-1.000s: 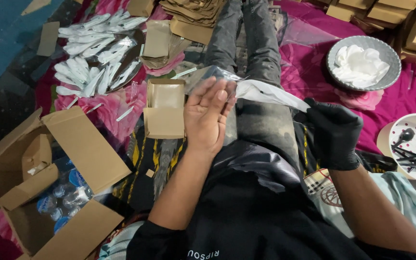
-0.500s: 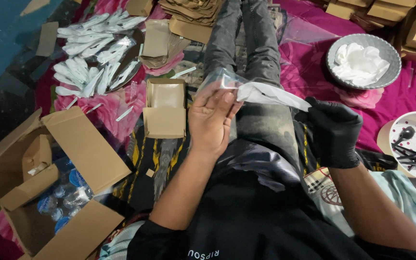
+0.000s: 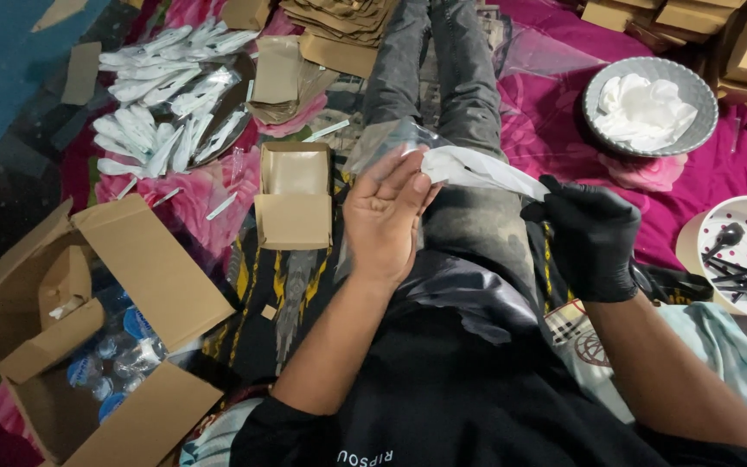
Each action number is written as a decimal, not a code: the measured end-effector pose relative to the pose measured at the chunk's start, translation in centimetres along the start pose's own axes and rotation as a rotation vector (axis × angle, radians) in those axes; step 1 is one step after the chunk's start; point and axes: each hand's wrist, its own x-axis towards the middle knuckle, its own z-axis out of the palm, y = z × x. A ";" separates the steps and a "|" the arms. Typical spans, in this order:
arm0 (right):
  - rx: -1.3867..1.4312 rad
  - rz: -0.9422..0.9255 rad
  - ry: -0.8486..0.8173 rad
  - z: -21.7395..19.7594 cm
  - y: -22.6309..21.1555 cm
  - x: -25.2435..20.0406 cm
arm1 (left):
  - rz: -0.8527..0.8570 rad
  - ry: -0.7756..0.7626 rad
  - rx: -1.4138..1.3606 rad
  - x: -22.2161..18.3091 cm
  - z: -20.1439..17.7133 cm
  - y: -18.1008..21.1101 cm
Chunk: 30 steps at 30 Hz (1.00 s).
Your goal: Folding a cardboard box and then assembling a cutlery kit by placing a napkin and a plastic spoon into a plastic bag and sealing it.
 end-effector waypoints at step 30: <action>-0.158 -0.271 -0.194 3.7 -2.5 -2.4 | 0.162 -0.024 0.123 0.4 0.7 -1.1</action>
